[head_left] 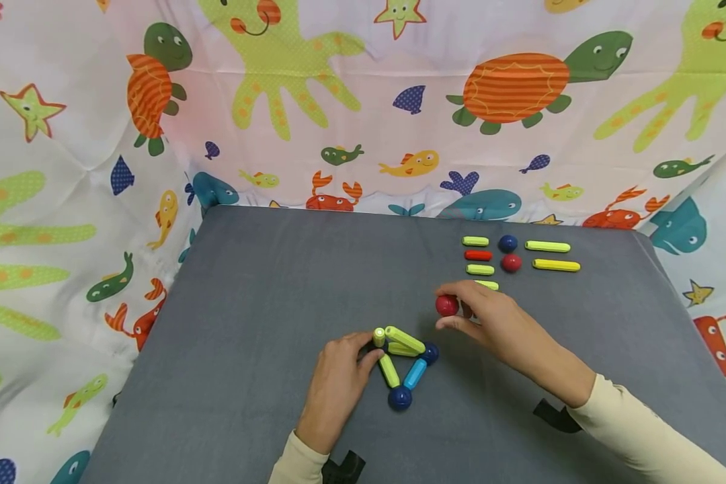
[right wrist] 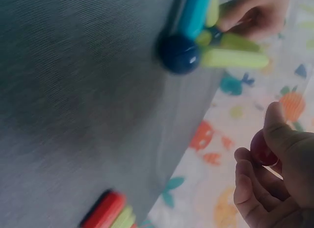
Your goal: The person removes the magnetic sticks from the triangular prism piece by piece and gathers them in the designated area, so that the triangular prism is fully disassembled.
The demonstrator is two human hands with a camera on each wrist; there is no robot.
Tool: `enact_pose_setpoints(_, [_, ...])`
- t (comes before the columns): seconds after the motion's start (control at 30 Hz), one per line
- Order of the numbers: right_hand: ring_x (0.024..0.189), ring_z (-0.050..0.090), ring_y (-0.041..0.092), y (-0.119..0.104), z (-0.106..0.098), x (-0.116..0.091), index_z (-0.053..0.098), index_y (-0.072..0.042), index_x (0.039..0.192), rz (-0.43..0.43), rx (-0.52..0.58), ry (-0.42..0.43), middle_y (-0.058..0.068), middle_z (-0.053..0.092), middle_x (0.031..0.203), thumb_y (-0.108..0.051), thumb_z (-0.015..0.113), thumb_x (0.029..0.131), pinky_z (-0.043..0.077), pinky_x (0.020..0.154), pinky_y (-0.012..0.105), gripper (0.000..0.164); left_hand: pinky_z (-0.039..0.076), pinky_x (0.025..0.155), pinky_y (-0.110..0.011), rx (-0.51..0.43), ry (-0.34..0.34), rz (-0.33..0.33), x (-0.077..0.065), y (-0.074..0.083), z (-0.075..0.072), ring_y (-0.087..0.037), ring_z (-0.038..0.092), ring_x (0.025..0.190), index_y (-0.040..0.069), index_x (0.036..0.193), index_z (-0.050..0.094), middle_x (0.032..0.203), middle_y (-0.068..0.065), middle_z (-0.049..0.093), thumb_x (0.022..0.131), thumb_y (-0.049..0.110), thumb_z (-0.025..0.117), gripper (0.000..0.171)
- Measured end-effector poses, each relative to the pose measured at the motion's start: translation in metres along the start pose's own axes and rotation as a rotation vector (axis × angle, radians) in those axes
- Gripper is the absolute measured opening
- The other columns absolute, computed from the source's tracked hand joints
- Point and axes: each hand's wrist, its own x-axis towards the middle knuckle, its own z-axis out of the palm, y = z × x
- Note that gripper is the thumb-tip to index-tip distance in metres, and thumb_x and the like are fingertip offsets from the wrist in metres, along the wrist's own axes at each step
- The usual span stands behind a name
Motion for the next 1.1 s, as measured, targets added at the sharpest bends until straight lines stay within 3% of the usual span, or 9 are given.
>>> enact_pose_setpoints(0.23, [0.095,0.066,0.011,0.035,-0.009,-0.022,0.068,-0.022,0.137,0.042,-0.109,0.059,-0.004,0.069,0.12,-0.023,0.095,0.081,0.064,0.079,0.035,0.062,0.063,0.077,-0.038,0.008,-0.005,-0.006,0.0,0.002,0.0,-0.023,0.077,0.097,0.009,0.122,0.079,0.115,-0.008,0.079,0.096,0.024,0.08,0.029])
enact_pose_setpoints(0.33, [0.089,0.065,0.014,0.049,-0.013,-0.031,0.067,-0.018,0.137,0.09,-0.149,0.075,-0.002,0.069,0.112,-0.021,0.096,0.079,0.062,0.073,0.033,0.065,0.063,0.078,-0.039,0.013,-0.003,0.001,0.0,0.002,0.0,-0.023,0.077,0.098,0.01,0.122,0.079,0.114,-0.008,0.079,0.096,0.024,0.08,0.029])
enact_pose_setpoints(0.47, [0.081,0.059,0.017,0.065,-0.019,-0.04,0.065,-0.013,0.131,0.177,-0.162,0.083,-0.002,0.065,0.096,-0.019,0.095,0.081,0.05,0.061,0.028,0.059,0.062,0.078,-0.039,0.019,0.001,0.004,0.001,0.002,0.0,-0.023,0.077,0.097,0.01,0.121,0.079,0.113,-0.008,0.079,0.096,0.024,0.08,0.029])
enact_pose_setpoints(0.7, [0.08,0.056,0.02,0.09,-0.026,-0.046,0.066,-0.017,0.123,0.319,-0.192,0.05,0.0,0.063,0.094,-0.024,0.093,0.085,0.044,0.056,0.03,0.047,0.062,0.074,-0.036,0.026,0.003,0.005,0.001,0.002,0.0,-0.02,0.076,0.091,0.01,0.119,0.08,0.11,-0.007,0.079,0.096,0.023,0.081,0.027])
enact_pose_setpoints(1.1, [0.083,0.061,0.025,0.124,-0.024,-0.047,0.07,-0.013,0.123,0.336,-0.233,0.006,0.008,0.066,0.107,-0.024,0.093,0.084,0.057,0.064,0.044,0.047,0.063,0.081,-0.041,0.027,0.002,0.011,0.001,0.002,0.0,-0.023,0.077,0.101,0.01,0.121,0.079,0.115,-0.008,0.079,0.096,0.024,0.081,0.029])
